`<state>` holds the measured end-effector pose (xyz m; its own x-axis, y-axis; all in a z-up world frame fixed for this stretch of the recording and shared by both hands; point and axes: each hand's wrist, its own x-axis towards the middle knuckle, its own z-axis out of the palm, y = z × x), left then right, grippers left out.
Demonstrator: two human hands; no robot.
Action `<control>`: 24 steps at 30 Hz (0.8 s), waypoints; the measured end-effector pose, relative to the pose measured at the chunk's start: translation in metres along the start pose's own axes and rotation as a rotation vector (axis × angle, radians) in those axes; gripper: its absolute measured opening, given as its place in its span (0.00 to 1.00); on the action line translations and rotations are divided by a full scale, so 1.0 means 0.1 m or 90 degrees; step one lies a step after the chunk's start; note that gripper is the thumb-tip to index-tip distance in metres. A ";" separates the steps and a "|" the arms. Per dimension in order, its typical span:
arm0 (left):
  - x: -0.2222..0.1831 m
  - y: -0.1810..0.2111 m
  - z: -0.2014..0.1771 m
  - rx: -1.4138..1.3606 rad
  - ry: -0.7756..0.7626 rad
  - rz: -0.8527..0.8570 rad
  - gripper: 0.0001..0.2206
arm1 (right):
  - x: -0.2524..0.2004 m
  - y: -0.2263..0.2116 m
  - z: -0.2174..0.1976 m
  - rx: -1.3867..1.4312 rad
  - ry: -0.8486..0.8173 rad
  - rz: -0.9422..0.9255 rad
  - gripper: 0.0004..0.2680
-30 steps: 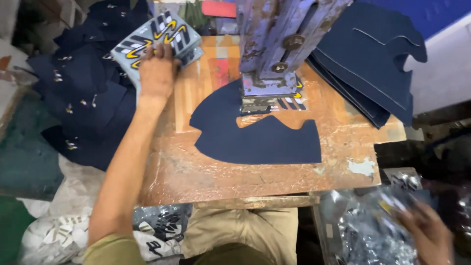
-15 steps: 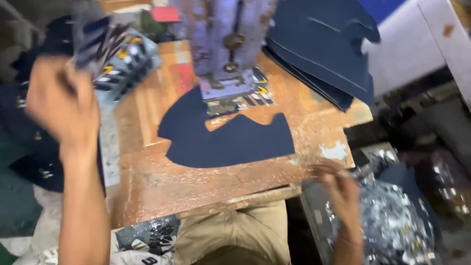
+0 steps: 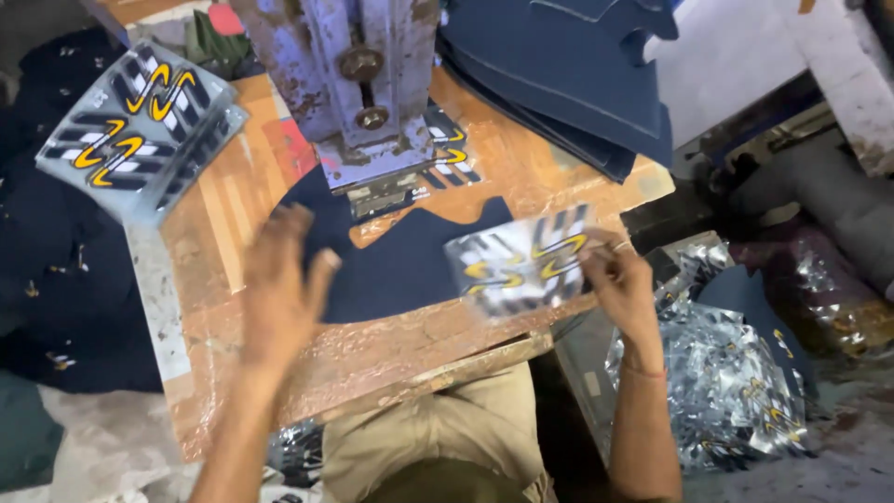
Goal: Positioning and applying labels or decals to fabric pieces using a press machine.
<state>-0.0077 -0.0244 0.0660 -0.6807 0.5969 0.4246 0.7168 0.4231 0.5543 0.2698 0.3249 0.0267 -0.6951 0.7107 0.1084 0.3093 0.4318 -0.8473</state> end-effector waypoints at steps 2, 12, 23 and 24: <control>0.28 -0.37 0.18 0.034 0.021 0.009 0.25 | 0.13 -0.06 0.08 -0.029 0.070 -0.069 0.07; 0.99 -1.29 0.75 0.038 -0.108 -0.191 0.15 | 0.28 -0.08 0.19 -0.120 0.165 -0.034 0.11; 0.24 -0.66 0.35 0.174 -0.042 -0.156 0.19 | 0.22 -0.19 -0.18 -0.319 0.151 -0.090 0.14; -0.01 -0.68 0.18 0.190 -0.014 -0.165 0.19 | 0.18 -0.16 -0.24 -0.502 0.226 -0.230 0.17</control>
<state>-0.0530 -0.0413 0.0148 -0.8438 0.4577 0.2801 0.5362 0.7397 0.4066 0.2675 0.3441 0.0545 -0.6366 0.5316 0.5587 0.5537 0.8193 -0.1487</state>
